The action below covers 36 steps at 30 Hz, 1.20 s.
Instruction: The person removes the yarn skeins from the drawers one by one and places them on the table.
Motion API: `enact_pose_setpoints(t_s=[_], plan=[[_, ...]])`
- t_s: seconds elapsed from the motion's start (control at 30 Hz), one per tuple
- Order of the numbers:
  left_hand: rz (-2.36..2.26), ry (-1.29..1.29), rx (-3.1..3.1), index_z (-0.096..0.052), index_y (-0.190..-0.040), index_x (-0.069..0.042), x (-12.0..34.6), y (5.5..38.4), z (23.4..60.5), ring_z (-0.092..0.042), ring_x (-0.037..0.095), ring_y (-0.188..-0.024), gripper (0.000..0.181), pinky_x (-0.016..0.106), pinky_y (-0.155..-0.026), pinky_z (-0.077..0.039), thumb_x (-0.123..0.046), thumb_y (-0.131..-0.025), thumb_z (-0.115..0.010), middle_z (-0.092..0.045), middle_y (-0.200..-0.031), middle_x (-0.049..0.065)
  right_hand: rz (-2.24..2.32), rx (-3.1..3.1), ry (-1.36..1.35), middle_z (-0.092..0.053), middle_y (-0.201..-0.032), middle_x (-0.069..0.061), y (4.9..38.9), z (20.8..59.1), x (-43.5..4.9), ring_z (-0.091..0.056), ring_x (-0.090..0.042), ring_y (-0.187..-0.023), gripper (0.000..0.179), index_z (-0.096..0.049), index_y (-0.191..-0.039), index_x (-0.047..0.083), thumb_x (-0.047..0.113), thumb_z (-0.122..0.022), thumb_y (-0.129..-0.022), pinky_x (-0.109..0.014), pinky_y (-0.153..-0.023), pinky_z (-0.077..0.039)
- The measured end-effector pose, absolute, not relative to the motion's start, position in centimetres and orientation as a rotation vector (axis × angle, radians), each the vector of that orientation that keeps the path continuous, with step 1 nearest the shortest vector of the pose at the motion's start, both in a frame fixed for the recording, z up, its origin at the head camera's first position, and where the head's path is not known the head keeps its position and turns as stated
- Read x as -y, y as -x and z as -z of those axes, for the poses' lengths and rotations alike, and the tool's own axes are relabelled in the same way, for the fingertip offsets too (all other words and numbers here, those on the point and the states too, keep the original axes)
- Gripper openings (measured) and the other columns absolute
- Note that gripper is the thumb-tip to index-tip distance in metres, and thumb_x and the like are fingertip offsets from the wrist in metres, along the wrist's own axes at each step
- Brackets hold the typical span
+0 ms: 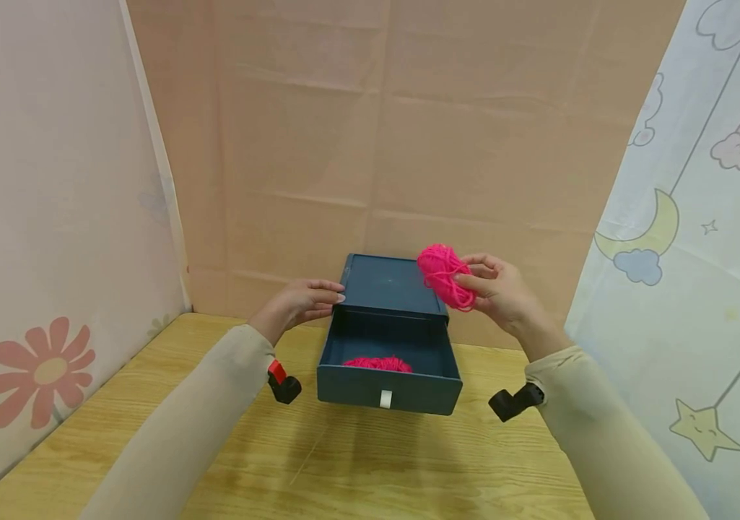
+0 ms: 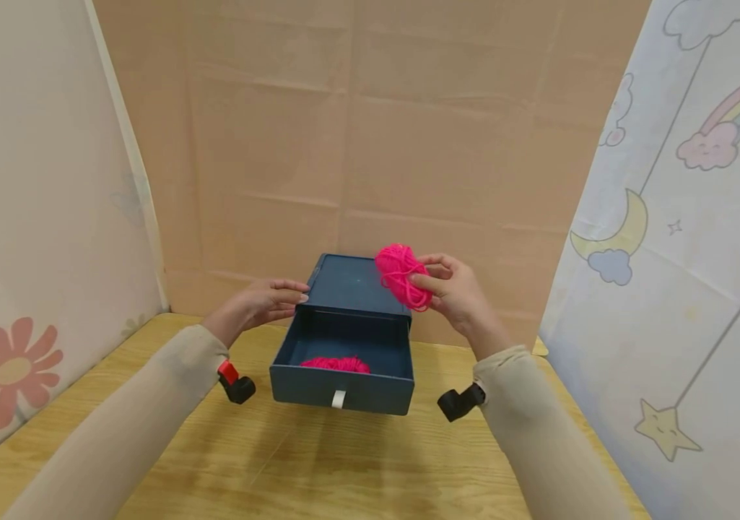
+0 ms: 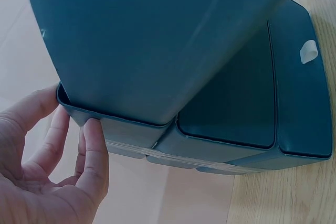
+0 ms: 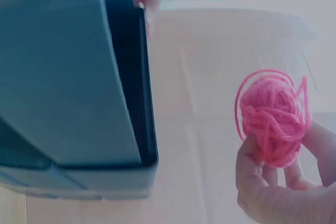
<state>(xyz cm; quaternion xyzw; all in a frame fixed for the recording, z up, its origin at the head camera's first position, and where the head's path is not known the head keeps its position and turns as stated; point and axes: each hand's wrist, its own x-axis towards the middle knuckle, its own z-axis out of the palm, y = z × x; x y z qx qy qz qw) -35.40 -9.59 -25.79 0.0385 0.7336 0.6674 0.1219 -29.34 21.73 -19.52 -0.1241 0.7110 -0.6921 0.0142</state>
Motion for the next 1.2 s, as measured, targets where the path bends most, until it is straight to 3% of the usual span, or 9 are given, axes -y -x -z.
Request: enact_pose_setpoints(t_s=[0.43, 0.7, 0.9, 1.2], plan=[[-1.908, -0.149, -2.174, -0.057, -0.123, -0.008, 9.9, 35.2, 25.9, -0.057, 0.022, -0.108, 0.041, 0.034, -0.096, -0.044, -0.019, -0.085, -0.068, -0.054, -0.125, 0.010, 2.558, -1.969, 0.092, -0.046, -0.102, -0.005, 30.8, 24.7, -27.2, -0.062, -0.008, -0.075, 0.025, -0.046, -0.109, 0.011, 0.006, -0.060, -0.088, -0.020, -0.067, -0.054], [-1.915, -0.137, -2.179, -0.059, -0.121, -0.009, 9.8, 35.4, 26.1, -0.058, 0.021, -0.104, 0.038, 0.036, -0.097, -0.043, -0.018, -0.084, -0.068, -0.055, -0.121, 0.010, 2.479, -2.106, -0.147, -0.054, -0.090, 0.001, 31.5, 31.0, -28.4, -0.062, -0.004, -0.073, 0.028, -0.045, -0.113, 0.007, 0.008, -0.060, -0.089, -0.018, -0.067, -0.053], [-1.915, -0.132, -2.183, -0.059, -0.121, -0.008, 9.8, 35.4, 26.1, -0.059, 0.020, -0.100, 0.038, 0.034, -0.095, -0.044, -0.018, -0.085, -0.068, -0.056, -0.119, 0.010, 2.353, -2.186, -0.364, -0.057, -0.084, 0.005, 31.8, 35.6, -29.3, -0.062, -0.003, -0.070, 0.040, -0.041, -0.123, 0.002, 0.012, -0.061, -0.089, -0.018, -0.067, -0.053], [-1.919, -0.133, -2.175, -0.059, -0.121, -0.008, 9.8, 35.5, 26.1, -0.060, 0.019, -0.098, 0.038, 0.032, -0.093, -0.046, -0.018, -0.085, -0.068, -0.056, -0.119, 0.009, 2.292, -2.225, -0.523, -0.057, -0.079, 0.000, 31.8, 39.8, -30.3, -0.060, -0.006, -0.065, 0.042, -0.041, -0.122, -0.005, 0.006, -0.062, -0.087, -0.022, -0.064, -0.054]])
